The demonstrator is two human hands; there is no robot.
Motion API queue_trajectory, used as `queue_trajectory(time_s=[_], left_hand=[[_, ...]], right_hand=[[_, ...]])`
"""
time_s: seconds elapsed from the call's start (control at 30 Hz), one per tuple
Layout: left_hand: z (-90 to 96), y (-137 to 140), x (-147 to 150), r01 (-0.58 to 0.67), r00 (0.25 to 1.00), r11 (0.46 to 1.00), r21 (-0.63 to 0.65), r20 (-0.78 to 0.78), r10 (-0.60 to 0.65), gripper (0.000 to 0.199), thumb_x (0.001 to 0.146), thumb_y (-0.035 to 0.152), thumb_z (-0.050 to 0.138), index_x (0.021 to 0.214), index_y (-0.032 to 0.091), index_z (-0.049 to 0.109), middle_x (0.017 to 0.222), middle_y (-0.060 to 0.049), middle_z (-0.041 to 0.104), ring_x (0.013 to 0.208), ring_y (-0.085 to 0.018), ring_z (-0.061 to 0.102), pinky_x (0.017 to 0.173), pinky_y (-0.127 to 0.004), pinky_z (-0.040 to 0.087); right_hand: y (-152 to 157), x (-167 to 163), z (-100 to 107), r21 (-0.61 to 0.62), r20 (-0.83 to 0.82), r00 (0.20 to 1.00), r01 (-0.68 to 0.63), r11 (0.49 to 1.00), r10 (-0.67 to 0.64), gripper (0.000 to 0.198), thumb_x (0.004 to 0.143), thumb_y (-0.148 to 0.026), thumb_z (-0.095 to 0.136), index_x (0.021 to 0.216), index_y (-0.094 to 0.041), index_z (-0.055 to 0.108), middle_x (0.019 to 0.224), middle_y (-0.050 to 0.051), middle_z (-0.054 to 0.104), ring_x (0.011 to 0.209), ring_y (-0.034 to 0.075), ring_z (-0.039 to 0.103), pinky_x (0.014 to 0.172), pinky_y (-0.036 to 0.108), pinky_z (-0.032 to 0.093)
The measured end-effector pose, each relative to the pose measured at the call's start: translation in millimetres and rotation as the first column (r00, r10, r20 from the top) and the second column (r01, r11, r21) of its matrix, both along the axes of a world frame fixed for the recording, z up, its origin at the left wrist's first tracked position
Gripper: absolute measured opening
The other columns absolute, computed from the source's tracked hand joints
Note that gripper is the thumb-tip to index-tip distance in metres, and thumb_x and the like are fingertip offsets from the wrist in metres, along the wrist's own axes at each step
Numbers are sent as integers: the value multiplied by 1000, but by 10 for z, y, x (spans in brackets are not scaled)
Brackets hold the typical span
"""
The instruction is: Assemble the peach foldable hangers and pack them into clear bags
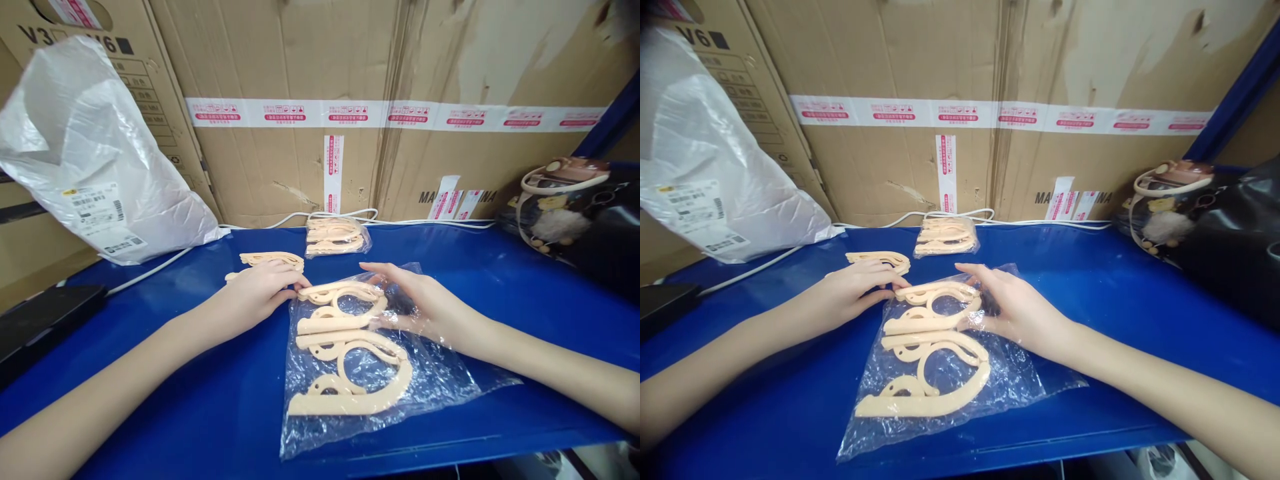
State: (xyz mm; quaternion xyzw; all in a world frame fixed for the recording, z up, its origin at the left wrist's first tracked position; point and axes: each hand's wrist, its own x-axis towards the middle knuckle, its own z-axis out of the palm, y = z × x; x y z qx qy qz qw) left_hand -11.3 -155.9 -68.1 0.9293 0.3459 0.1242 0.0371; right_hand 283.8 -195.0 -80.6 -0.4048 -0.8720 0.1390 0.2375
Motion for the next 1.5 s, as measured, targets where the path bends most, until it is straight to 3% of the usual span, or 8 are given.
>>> queue_trajectory(time_s=[0.23,0.4,0.53,0.7,0.83,0.97,1.23,1.5], left_hand=[[45,-12,-40,20,997,992,124,-71,-11,20,93,19,44,103,23,61,115,-4,63,121,-22,48,98,-38,40],[148,-1,-69,-22,998,987,159,-63,32,29,96,26,39,114,24,61,122,-5,60,111,-22,54,95,-39,42],[272,90,-292,-134,991,989,62,-2,134,43,93,46,45,129,25,53,133,-7,54,121,-25,50,103,-40,38],[272,293,-696,-299,952,945,-136,-115,284,88,74,65,62,145,24,34,153,-10,33,136,-32,36,111,-44,30],[257,385,-766,-380,923,900,-213,-159,351,84,70,65,64,139,22,45,143,-10,49,124,-32,52,104,-42,41],[292,387,-693,-421,906,893,-158,-115,407,81,66,68,65,131,19,54,135,-11,56,120,-32,56,103,-41,43],[294,385,-714,-379,923,914,-144,-121,364,81,71,67,61,134,17,50,137,-9,54,122,-31,53,104,-41,42],[420,238,-555,-330,935,944,6,142,326,68,74,63,62,129,24,51,130,-10,56,118,-33,53,103,-48,41]], right_hand=[[-12,25,5,84,90,995,26,996,-34,65,86,-44,60,142,-24,36,124,10,61,102,26,60,86,43,50],[-24,16,12,117,142,989,21,993,-38,64,88,-48,56,142,-22,36,126,11,60,106,27,58,88,45,48],[-39,27,40,108,187,981,31,994,-51,69,86,-54,56,144,-22,34,123,12,61,101,28,60,85,46,48],[-56,66,85,82,207,978,9,997,-26,69,87,-47,57,146,-24,29,119,10,63,96,27,61,85,45,48],[-30,145,126,81,199,979,25,996,-41,59,89,-29,49,144,-23,31,112,8,66,93,23,62,82,41,49],[11,243,219,219,203,965,121,968,-167,53,83,-14,39,135,-22,42,100,6,67,88,23,62,82,43,47],[-7,292,324,276,149,966,163,947,-210,42,87,-21,43,128,-24,48,98,4,68,86,23,63,81,42,45],[-83,168,329,392,48,984,137,910,-169,30,92,-29,47,122,-23,52,108,8,64,101,26,58,84,42,45]])
